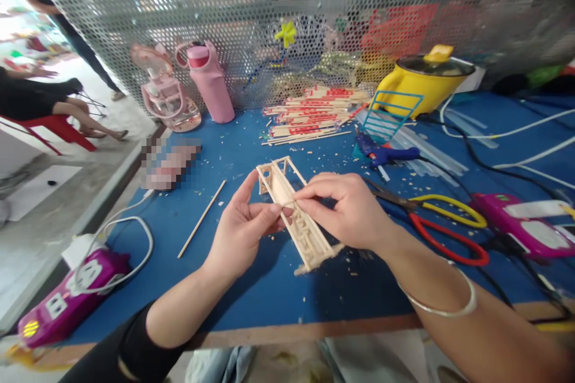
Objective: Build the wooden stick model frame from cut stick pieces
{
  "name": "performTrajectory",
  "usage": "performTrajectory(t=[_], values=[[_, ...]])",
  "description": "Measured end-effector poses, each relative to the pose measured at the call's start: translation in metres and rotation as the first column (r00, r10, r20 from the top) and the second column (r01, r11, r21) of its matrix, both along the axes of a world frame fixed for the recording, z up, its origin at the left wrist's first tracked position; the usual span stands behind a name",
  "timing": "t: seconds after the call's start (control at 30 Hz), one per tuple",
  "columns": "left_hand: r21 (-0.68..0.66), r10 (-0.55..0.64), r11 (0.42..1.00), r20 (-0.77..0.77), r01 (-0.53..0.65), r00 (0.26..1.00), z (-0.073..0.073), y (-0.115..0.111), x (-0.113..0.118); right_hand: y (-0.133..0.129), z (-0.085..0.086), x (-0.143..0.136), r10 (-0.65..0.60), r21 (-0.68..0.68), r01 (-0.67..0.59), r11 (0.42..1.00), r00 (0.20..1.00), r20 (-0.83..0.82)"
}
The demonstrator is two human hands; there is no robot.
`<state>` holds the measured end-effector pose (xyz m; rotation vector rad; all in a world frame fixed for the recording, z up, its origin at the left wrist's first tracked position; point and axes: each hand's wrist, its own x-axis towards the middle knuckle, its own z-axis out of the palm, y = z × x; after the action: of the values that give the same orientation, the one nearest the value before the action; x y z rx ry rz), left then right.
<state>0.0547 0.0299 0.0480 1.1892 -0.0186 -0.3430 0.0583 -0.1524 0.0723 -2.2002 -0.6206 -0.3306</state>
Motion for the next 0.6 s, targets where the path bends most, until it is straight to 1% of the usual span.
performTrajectory(t=[0.17, 0.27, 0.33, 0.4, 0.53, 0.6], values=[[-0.007, 0.024, 1.0, 0.017, -0.024, 1.0, -0.004, -0.001, -0.002, 0.001, -0.001, 0.0, -0.005, -0.014, 0.005, 1.0, 1.0, 0.007], [-0.043, 0.017, 0.999, -0.04, -0.018, 0.999, -0.002, -0.001, -0.001, 0.002, -0.001, 0.0, -0.004, -0.019, 0.005, 1.0, 1.0, 0.011], [-0.044, 0.013, 0.999, -0.076, -0.017, 0.997, 0.002, 0.0, 0.0, 0.002, -0.002, 0.0, 0.0, -0.02, 0.001, 1.0, 1.0, 0.013], [0.003, 0.022, 1.0, -0.078, -0.022, 0.997, 0.007, -0.001, 0.001, 0.003, -0.002, -0.001, 0.007, -0.02, -0.007, 1.0, 1.0, 0.014], [0.14, 0.003, 0.99, -0.077, 0.008, 0.997, 0.016, -0.004, 0.004, 0.004, -0.002, -0.002, 0.013, -0.029, -0.012, 1.0, 1.0, 0.015], [0.157, -0.009, 0.987, -0.076, 0.021, 0.997, 0.018, -0.007, 0.005, 0.005, -0.001, -0.002, 0.005, -0.043, -0.004, 0.999, 1.0, 0.013]])
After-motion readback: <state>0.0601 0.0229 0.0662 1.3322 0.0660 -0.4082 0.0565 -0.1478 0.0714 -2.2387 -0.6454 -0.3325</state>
